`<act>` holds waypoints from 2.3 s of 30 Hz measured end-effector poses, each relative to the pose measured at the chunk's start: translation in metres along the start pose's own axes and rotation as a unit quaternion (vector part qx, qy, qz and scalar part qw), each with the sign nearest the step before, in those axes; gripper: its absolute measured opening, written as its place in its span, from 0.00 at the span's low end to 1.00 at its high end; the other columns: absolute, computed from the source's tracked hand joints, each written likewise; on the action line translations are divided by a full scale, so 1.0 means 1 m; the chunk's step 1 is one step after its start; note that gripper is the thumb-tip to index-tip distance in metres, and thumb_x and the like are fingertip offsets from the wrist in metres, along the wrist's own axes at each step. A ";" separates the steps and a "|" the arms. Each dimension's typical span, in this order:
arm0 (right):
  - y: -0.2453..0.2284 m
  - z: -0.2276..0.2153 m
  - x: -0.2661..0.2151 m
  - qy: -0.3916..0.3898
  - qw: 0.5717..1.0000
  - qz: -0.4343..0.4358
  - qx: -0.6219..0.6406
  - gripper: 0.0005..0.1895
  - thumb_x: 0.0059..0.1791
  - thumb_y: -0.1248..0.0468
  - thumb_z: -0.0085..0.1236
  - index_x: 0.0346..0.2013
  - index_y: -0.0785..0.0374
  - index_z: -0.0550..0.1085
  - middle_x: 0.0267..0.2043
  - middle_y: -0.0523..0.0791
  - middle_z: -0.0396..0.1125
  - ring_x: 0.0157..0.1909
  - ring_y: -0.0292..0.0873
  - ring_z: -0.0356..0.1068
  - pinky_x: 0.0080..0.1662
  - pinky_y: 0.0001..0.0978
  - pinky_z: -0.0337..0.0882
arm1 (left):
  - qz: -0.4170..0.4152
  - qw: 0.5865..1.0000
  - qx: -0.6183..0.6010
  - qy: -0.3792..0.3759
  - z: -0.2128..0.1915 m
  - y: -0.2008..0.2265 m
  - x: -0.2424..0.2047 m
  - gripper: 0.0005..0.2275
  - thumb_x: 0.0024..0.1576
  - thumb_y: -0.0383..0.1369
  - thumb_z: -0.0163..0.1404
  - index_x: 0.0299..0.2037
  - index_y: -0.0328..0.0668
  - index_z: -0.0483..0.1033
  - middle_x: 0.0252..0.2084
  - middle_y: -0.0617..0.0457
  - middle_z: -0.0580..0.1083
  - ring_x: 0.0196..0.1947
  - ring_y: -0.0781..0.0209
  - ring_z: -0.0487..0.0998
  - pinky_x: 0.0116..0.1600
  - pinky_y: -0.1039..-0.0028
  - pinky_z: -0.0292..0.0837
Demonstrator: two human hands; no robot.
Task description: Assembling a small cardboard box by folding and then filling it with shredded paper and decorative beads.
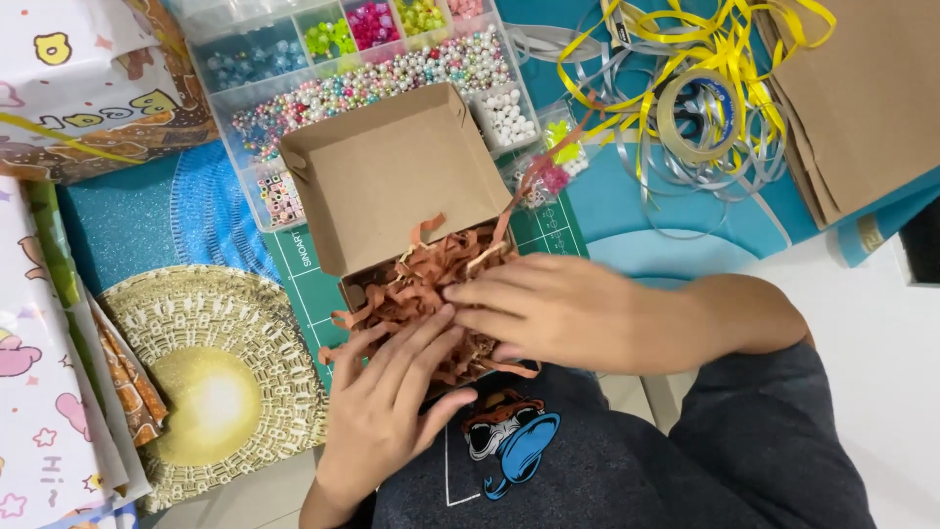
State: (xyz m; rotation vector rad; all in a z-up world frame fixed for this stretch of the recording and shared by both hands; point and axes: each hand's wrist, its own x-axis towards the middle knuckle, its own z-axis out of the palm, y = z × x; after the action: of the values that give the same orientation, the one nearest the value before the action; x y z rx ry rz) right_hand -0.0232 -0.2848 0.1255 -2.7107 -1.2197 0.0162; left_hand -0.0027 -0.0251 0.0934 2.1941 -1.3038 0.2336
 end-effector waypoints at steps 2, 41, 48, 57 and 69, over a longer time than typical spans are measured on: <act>0.024 -0.035 -0.016 0.040 0.999 0.006 0.016 0.19 0.52 0.56 0.60 0.56 0.58 0.74 0.60 0.45 0.70 0.57 0.44 0.72 0.52 0.35 0.75 | -0.002 1.000 0.007 -0.010 0.003 -0.003 0.000 0.21 0.64 0.49 0.51 0.58 0.41 0.73 0.57 0.53 0.77 0.55 0.60 0.78 0.61 0.64 0.64; 0.021 -0.009 0.042 -0.113 0.972 0.139 0.154 0.27 0.53 0.55 0.56 0.65 0.57 0.65 0.60 0.48 0.65 0.54 0.52 0.70 0.34 0.46 0.77 | -0.145 0.975 -0.043 0.164 -0.001 -0.009 -0.030 0.13 0.68 0.33 0.42 0.53 0.33 0.75 0.52 0.39 0.70 0.43 0.50 0.76 0.50 0.62 0.73; 0.007 0.053 0.065 -0.121 0.991 0.053 -0.038 0.31 0.47 0.54 0.63 0.64 0.53 0.67 0.62 0.51 0.65 0.53 0.53 0.68 0.42 0.44 0.73 | -0.381 0.897 -0.221 0.018 -0.006 -0.013 -0.030 0.24 0.66 0.44 0.36 0.67 0.34 0.57 0.55 0.45 0.72 0.46 0.54 0.78 0.46 0.62 0.74; 0.014 -0.044 -0.007 -0.085 0.996 0.028 0.012 0.30 0.50 0.41 0.56 0.63 0.49 0.69 0.62 0.42 0.65 0.61 0.45 0.69 0.51 0.41 0.75 | -0.155 0.980 -0.049 -0.116 -0.005 -0.053 -0.075 0.36 0.50 0.57 0.55 0.62 0.38 0.68 0.62 0.46 0.70 0.61 0.47 0.70 0.62 0.57 0.65; -0.005 -0.002 -0.056 -0.046 0.965 0.147 0.210 0.09 0.53 0.62 0.54 0.48 0.54 0.76 0.45 0.40 0.70 0.42 0.39 0.73 0.35 0.33 0.73 | -0.217 0.963 -0.153 -0.046 -0.013 -0.052 -0.068 0.12 0.53 0.36 0.61 0.42 0.41 0.78 0.42 0.55 0.82 0.36 0.67 0.84 0.43 0.75 0.82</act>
State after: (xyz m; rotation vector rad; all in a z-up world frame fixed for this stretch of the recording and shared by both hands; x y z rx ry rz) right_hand -0.0641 -0.3236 0.1253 -2.4994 -0.7170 0.3954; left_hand 0.0082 0.0521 0.0556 2.1697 -0.8067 -0.2283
